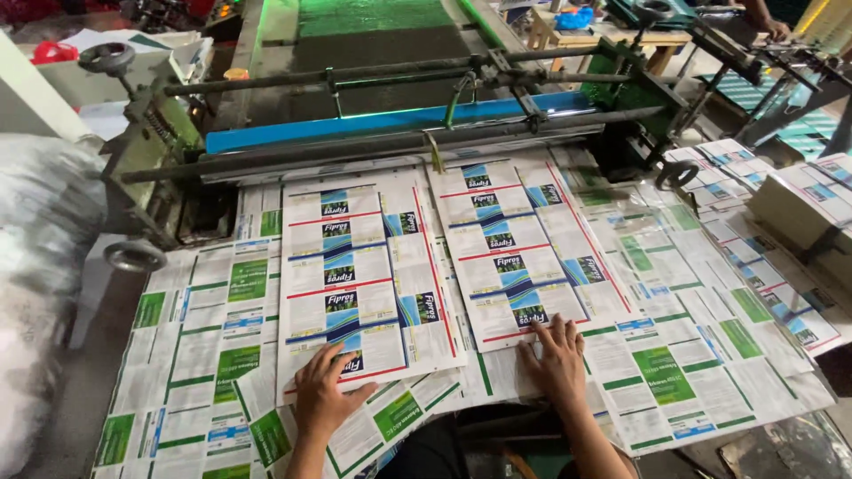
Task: Operating a screen printing machine to print product labels on sheets of paper.
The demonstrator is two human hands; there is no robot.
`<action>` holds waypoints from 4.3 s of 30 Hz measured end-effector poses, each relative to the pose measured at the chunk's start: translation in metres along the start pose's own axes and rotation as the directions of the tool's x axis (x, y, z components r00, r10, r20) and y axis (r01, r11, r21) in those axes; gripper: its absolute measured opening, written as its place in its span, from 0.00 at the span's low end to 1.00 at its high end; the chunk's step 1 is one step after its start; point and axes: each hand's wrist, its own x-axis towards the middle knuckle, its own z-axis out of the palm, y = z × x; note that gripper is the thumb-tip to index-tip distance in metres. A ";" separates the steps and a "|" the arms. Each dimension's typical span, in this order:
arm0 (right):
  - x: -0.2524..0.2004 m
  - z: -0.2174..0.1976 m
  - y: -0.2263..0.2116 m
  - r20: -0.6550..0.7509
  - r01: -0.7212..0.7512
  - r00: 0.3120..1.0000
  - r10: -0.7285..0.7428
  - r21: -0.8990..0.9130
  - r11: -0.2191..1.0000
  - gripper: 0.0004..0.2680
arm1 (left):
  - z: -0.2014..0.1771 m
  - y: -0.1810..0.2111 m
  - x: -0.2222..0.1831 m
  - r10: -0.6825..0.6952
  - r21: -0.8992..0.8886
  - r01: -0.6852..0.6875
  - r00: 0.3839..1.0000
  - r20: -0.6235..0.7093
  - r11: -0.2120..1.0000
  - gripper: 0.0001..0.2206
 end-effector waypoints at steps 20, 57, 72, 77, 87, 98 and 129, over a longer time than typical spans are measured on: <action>-0.001 0.003 0.001 0.025 -0.041 0.999 0.041 -0.020 0.999 0.22 | 0.009 -0.010 -0.001 -0.041 0.079 0.033 0.993 0.110 0.996 0.33; -0.002 0.005 0.002 0.064 -0.046 0.997 0.049 -0.046 0.998 0.23 | 0.022 -0.020 -0.003 -0.030 0.118 0.016 0.993 0.118 0.993 0.35; -0.002 0.005 0.002 0.135 0.006 0.991 0.015 -0.156 0.988 0.28 | 0.020 -0.017 -0.004 0.023 0.182 -0.041 0.995 0.100 0.983 0.31; -0.002 0.005 0.003 0.129 0.011 0.992 0.009 -0.152 0.988 0.28 | 0.029 -0.025 -0.007 0.081 0.050 -0.079 0.996 -0.048 0.996 0.39; -0.003 0.003 0.002 0.066 -0.003 0.998 0.006 -0.031 1.000 0.31 | 0.023 -0.018 -0.007 0.069 0.107 -0.069 0.998 0.003 0.992 0.36; -0.003 0.002 -0.001 0.097 0.006 0.995 0.007 -0.135 0.991 0.28 | 0.023 -0.018 -0.007 0.067 0.120 -0.071 0.997 0.033 0.990 0.35; -0.002 0.001 0.003 0.105 0.014 0.994 -0.014 0.001 1.000 0.26 | -0.024 -0.035 0.023 -0.598 0.022 0.603 0.794 -0.111 0.797 0.39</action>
